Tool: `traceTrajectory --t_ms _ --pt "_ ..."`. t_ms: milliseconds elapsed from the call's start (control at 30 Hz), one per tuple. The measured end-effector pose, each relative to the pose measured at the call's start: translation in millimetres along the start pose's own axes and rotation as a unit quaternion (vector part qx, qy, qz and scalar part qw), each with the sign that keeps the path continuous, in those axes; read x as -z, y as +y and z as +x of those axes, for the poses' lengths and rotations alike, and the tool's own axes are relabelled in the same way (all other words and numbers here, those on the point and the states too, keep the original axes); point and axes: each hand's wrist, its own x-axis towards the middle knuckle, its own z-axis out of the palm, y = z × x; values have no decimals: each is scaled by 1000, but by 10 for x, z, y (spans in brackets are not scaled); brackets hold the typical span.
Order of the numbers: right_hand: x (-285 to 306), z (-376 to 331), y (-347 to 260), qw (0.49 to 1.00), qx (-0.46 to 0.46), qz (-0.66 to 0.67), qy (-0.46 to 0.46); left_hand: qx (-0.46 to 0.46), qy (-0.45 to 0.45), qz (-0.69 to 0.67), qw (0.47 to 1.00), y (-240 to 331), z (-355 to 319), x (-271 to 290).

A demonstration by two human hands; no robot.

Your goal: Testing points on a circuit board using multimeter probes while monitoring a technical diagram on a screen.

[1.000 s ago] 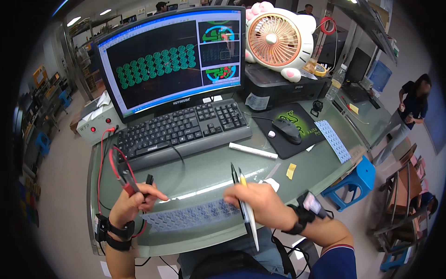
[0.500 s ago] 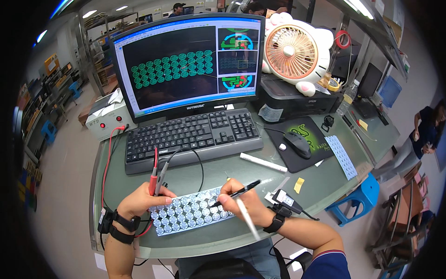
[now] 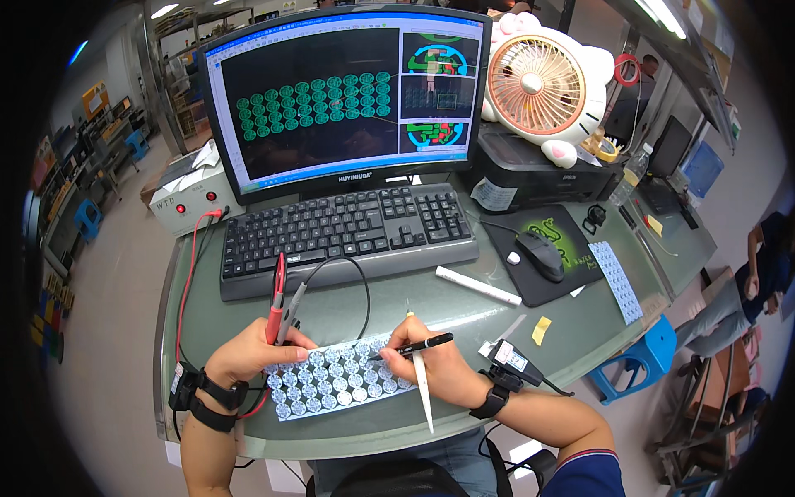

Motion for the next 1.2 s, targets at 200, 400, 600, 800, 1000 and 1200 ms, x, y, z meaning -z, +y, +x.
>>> traceTrajectory --t_ms 200,400,600,800,1000,1200 --pt "-12 3 0 1000 21 4 4 7 -1 -4 1000 6 13 -9" --pt "14 -4 -80 999 0 12 -38 8 0 -6 1000 7 7 -10" --pt "-38 -18 63 999 -4 43 22 13 0 -12 1000 4 8 1" --pt "147 34 35 977 69 186 82 -6 11 -19 1000 57 -44 21" --pt "642 136 -39 891 132 317 297 -214 122 155 957 408 -360 -132" --pt "722 131 -95 871 113 323 354 -273 44 316 907 330 -343 -330"
